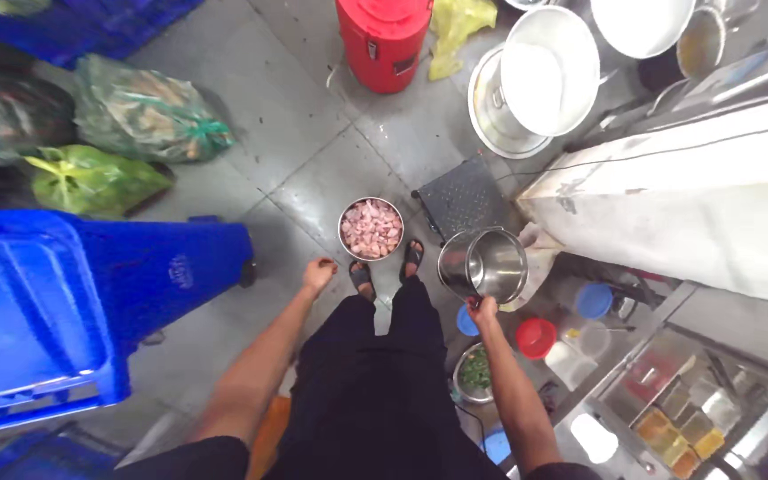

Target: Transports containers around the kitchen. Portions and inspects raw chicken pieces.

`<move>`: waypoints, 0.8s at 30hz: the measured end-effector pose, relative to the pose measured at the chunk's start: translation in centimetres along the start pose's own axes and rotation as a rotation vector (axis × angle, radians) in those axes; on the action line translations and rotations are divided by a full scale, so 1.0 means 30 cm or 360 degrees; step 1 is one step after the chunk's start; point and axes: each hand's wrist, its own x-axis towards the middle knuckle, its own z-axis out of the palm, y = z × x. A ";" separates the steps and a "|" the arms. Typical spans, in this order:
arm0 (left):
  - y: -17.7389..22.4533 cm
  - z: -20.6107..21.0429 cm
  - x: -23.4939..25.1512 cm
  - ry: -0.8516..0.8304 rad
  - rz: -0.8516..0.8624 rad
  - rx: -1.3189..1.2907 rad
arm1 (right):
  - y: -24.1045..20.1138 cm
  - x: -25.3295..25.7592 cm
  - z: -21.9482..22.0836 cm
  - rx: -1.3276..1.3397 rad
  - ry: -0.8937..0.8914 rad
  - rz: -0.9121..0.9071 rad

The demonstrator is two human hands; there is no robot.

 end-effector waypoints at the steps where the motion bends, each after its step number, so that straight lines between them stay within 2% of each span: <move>1: 0.023 0.016 0.000 0.0004 0.0008 -0.0037 | -0.036 0.024 0.028 -0.0033 0.0021 0.0021; 5: 0.094 0.075 0.002 0.0074 0.0027 -0.0110 | -0.173 0.192 0.209 -0.0135 0.0034 0.0030; 11: 0.058 0.255 -0.004 0.0405 0.0011 -0.0197 | -0.367 0.524 0.471 -0.0220 -0.0069 -0.0052; 15: 0.022 0.407 0.007 0.0337 -0.0217 -0.0214 | -0.461 0.727 0.551 -0.0225 -0.0125 -0.0097; 19: 0.024 0.525 0.048 0.0226 -0.0283 -0.0238 | -0.490 0.861 0.614 -0.0262 -0.0210 -0.0085; 24: 0.059 0.613 0.081 0.0124 -0.0268 -0.0261 | -0.454 0.943 0.537 -0.0246 -0.0435 0.0140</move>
